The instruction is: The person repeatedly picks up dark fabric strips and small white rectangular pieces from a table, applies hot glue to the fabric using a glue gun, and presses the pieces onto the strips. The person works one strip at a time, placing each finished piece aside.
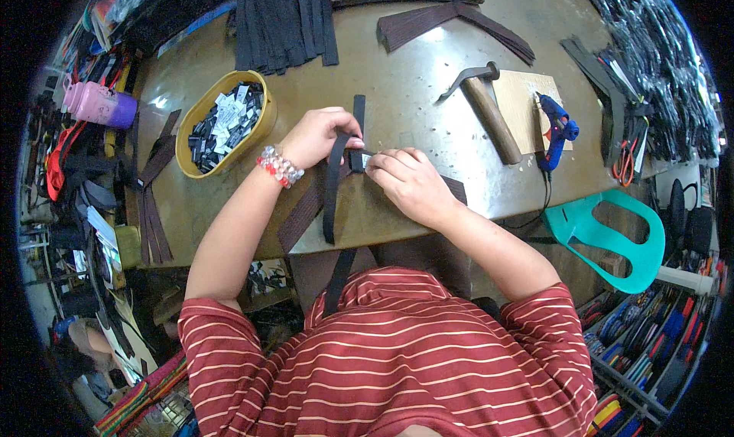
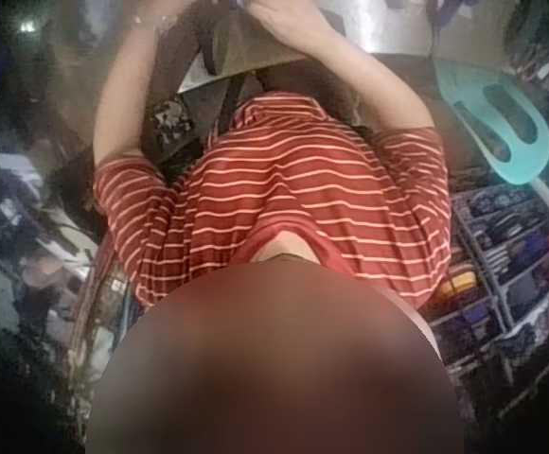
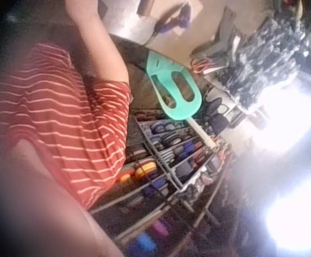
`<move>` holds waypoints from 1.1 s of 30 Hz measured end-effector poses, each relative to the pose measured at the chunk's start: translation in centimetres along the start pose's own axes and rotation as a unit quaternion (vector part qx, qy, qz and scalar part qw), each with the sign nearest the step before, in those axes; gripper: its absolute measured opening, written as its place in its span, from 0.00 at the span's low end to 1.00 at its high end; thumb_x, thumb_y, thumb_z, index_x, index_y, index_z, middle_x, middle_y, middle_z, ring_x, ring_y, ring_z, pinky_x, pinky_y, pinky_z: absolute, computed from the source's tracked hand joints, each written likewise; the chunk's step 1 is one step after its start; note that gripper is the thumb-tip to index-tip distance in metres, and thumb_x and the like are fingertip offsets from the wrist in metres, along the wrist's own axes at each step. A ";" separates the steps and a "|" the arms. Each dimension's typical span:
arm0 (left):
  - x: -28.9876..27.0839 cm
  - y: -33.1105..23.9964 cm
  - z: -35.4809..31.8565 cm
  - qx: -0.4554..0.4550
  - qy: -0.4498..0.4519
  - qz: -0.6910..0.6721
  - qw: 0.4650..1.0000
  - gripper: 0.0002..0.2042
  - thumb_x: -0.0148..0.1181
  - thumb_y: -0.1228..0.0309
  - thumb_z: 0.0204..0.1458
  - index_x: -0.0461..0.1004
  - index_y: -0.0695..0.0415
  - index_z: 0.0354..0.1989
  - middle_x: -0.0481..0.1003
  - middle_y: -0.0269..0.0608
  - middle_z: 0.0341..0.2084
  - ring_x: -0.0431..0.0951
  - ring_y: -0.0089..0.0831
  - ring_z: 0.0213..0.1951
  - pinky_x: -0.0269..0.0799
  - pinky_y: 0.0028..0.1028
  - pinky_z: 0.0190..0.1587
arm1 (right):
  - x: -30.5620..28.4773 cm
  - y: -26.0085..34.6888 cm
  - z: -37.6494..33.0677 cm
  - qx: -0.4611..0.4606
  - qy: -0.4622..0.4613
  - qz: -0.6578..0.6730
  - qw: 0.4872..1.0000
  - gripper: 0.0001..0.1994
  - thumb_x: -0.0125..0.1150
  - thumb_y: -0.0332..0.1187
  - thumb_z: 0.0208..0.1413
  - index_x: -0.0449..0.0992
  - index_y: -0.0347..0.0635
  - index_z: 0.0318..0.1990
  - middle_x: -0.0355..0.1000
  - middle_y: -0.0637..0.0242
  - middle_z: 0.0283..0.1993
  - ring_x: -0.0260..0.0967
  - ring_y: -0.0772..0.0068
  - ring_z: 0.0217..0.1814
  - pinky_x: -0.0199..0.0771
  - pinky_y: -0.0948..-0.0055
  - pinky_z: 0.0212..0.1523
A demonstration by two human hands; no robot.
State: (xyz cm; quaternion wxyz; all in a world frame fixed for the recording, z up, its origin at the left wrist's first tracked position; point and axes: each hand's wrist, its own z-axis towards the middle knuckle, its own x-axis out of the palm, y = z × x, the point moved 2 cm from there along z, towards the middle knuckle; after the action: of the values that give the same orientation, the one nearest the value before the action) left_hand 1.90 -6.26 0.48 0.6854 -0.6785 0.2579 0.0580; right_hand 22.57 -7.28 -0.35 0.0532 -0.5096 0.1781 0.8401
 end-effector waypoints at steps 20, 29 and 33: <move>-2.6 -3.9 2.1 0.001 -0.331 0.242 0.912 0.26 0.59 0.62 0.51 0.62 0.58 0.57 0.68 0.58 0.50 0.70 0.49 0.50 0.69 0.38 0.51 | -4.6 -3.9 3.1 0.294 -0.099 0.171 0.935 0.24 0.51 0.32 0.53 0.60 0.34 0.58 0.68 0.41 0.46 0.65 0.43 0.51 0.63 0.59 0.56; 12.9 -4.3 -9.4 -0.016 -0.141 0.397 0.907 0.36 0.51 0.33 0.42 0.59 0.27 0.63 0.37 0.65 0.66 0.35 0.64 0.67 0.29 0.66 0.61 | -8.0 -4.8 -1.3 0.337 -0.096 -0.064 0.935 0.26 0.49 0.33 0.61 0.55 0.68 0.66 0.71 0.45 0.37 0.71 0.47 0.38 0.71 0.54 0.38; 12.4 -4.6 -9.0 -0.047 -0.106 0.363 0.925 0.38 0.54 0.33 0.38 0.60 0.26 0.62 0.38 0.66 0.66 0.35 0.64 0.67 0.30 0.66 0.61 | -7.6 5.0 -2.7 0.254 -0.042 0.013 0.966 0.26 0.51 0.28 0.58 0.58 0.58 0.65 0.72 0.44 0.37 0.73 0.44 0.38 0.73 0.54 0.39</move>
State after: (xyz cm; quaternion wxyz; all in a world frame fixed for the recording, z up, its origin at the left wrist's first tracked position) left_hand 12.10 -18.59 -0.24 0.6081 -0.5600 0.4091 0.3863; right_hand 27.10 -12.19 6.38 0.1774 -0.4415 0.3901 0.7883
